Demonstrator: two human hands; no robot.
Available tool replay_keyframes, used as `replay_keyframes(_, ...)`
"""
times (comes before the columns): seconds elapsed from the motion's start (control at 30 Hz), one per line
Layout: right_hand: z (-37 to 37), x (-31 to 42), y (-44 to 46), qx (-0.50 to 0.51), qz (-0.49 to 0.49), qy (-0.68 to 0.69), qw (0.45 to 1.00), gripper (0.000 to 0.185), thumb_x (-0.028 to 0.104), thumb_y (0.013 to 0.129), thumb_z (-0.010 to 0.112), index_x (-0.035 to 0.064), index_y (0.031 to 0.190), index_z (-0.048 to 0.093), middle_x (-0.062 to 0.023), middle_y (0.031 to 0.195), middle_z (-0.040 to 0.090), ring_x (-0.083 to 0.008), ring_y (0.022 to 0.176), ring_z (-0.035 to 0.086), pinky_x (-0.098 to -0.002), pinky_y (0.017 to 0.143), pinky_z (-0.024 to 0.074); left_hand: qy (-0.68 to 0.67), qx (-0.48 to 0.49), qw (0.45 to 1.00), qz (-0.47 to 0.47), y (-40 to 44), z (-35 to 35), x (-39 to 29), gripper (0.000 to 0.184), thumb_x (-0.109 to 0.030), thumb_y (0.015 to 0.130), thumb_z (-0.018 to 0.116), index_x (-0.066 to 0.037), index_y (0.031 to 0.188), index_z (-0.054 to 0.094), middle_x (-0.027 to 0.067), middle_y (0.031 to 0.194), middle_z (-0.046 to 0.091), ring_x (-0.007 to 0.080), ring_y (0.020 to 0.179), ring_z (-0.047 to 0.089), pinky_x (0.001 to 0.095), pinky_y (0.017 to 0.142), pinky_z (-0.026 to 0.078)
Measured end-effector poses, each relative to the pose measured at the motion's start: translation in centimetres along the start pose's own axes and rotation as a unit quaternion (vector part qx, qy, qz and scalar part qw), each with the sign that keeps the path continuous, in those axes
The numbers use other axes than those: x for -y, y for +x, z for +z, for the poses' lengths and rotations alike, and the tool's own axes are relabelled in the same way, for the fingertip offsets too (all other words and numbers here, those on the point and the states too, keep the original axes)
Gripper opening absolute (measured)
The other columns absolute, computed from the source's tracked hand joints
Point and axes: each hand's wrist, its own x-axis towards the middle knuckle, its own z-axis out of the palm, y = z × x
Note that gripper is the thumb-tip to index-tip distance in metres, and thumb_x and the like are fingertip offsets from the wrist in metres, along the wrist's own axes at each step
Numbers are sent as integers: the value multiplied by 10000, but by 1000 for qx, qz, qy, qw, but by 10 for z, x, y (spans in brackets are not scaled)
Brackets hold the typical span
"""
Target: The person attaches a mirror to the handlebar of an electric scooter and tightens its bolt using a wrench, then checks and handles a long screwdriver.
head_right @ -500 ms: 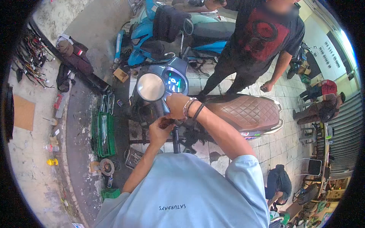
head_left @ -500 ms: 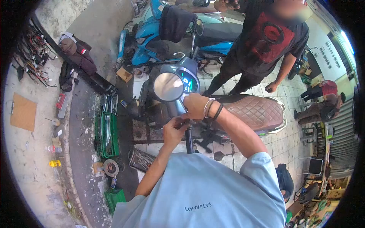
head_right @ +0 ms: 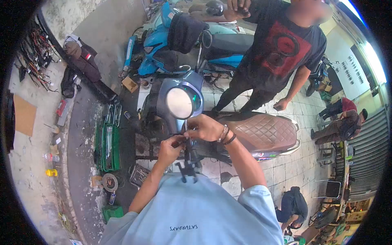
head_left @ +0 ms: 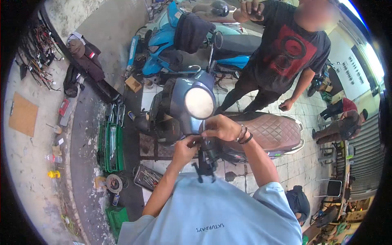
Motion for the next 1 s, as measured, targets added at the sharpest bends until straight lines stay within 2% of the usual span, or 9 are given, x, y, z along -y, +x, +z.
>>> replay_keyframes(0.1,21,-10,-4,-112,22,189,975,173,137,938,784,-15,1004,735,-50,868,740,-131,801,683,-331,732,552,-14,-26,999,22,-7,3,4,343,-56,882,811,-11,1217,751,88,1007,799,99,820,721,287,739,575)
replay_keyframes(0.2,30,-15,-15,-179,49,134,974,164,125,939,782,-22,996,737,-58,897,743,-130,824,684,-315,751,549,-88,0,994,61,-11,8,18,411,-54,869,824,-25,1268,726,94,1116,798,157,998,751,319,853,584)
replay_keyframes(0.27,46,-32,-17,-211,3,144,967,149,114,943,779,-23,984,739,-60,939,739,-125,853,680,-302,774,543,34,-61,986,151,-7,21,35,506,-124,843,873,-26,1306,693,102,1133,788,171,1028,750,333,882,579)
replay_keyframes(0.4,75,-35,-29,-303,1,266,915,108,40,952,752,2,1029,686,-59,996,723,-137,926,676,-311,826,548,-5,-9,999,47,-17,9,6,506,-180,885,844,-6,1325,664,92,1131,769,197,1001,738,355,897,570)
replay_keyframes(0.43,82,-34,-33,-342,-18,215,915,108,21,956,742,4,1038,673,-65,1017,722,-139,962,673,-316,845,550,-6,-11,999,46,-18,9,13,506,-180,885,844,-6,1325,664,92,1131,769,197,1001,738,355,897,570)
replay_keyframes(0.5,103,-33,-36,-389,-50,201,898,92,-8,973,714,-4,1052,666,-87,1087,719,-156,1055,667,-328,907,547,-233,-1,972,39,-22,10,24,393,-212,1000,704,-2,1329,657,91,1127,760,185,963,724,341,900,555)
replay_keyframes(0.63,120,-37,-43,-397,-93,100,908,199,-16,961,709,2,1159,701,-136,1163,731,-250,1092,693,-359,957,541,-59,-75,984,147,-13,7,21,390,-292,1080,569,-4,1325,665,82,1118,743,141,942,699,310,880,533)
replay_keyframes(0.8,106,-34,-43,-383,-139,-152,901,350,36,919,745,53,1266,713,-137,1245,730,-326,1075,691,-411,940,559,-106,58,993,-17,4,-15,17,454,-391,1108,531,-8,1264,716,70,1007,739,146,914,657,330,845,511)
replay_keyframes(1.0,71,-14,-37,-193,-192,-357,894,450,66,856,750,65,1302,691,-100,1224,718,-297,999,681,-411,870,578,-57,127,990,30,27,-36,-4,514,-414,1091,547,2,1355,693,36,954,721,118,827,621,309,736,504)
